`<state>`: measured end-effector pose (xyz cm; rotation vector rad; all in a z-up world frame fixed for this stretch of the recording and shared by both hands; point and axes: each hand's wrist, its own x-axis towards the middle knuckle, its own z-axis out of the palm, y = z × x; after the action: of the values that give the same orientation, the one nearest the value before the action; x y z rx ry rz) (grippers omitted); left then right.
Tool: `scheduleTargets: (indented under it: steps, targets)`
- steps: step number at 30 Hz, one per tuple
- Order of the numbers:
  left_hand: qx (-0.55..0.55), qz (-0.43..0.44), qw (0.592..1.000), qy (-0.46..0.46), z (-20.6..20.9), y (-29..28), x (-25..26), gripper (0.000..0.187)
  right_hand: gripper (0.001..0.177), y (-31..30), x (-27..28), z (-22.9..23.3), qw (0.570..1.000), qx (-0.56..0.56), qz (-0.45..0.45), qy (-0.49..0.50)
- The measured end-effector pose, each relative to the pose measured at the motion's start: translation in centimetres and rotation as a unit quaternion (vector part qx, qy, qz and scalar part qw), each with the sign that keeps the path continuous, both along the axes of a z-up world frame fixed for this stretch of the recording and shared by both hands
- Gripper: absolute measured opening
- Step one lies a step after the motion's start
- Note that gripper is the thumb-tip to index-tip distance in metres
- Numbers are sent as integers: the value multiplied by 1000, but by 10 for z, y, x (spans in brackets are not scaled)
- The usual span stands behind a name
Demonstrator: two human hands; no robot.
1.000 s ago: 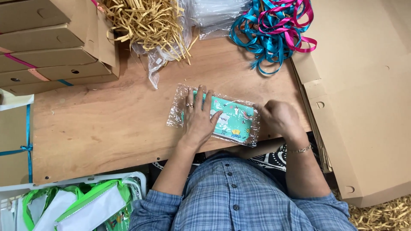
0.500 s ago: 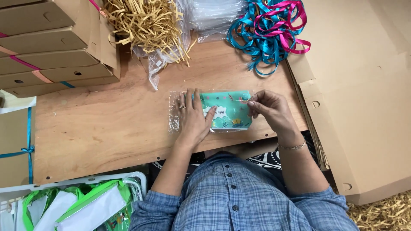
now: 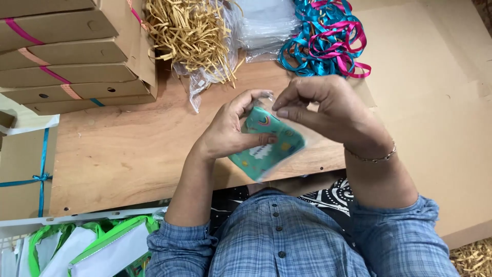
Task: The person wraps a pouch in plastic film by hand, places the pouch inside a white bag, and затем folds and presses on a turquoise pouch on a wooden table.
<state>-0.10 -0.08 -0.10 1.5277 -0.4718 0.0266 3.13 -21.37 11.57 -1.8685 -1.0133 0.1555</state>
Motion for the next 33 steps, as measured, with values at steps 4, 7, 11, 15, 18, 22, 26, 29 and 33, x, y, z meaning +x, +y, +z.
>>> scheduleTargets:
  steps: [4, 7, 11, 15, 18, 22, 26, 29, 33]
  targets:
    - [-77, 15, 996, 41, 14, -3, -6, 35, 6, 4, 7, 6, 1000, -11, -4, 1]
    - [-95, 98, 990, 36, 18, -2, -12, 7, 17, 2, 10, 3, 1000, 9, -11, -19]
    - [-56, 168, 984, -10, 20, 5, -14, 10, 73, -10, 18, -8, 999, 32, -3, 43]
    - [-126, 182, 975, -8, 11, 4, -8, 7, 73, -8, 24, -35, 988, 61, 49, 134]
    - [-117, 180, 977, 0, 28, -2, -15, 10, 9, -9, 30, -73, 982, 132, -3, 132]
    - [-117, 189, 975, -15, 30, 0, -6, 13, 13, -11, 34, -71, 975, 176, -25, 135]
    - [-95, 200, 973, -62, 36, -1, 5, 11, 15, -14, 39, -71, 976, 168, -74, 118]
    - [-77, 166, 980, -83, 44, 4, 12, 8, 15, -19, 39, -65, 979, 155, -88, 97]
    - [-36, 99, 987, -120, 56, 12, 10, 3, 14, -28, 35, -62, 985, 124, -95, 72]
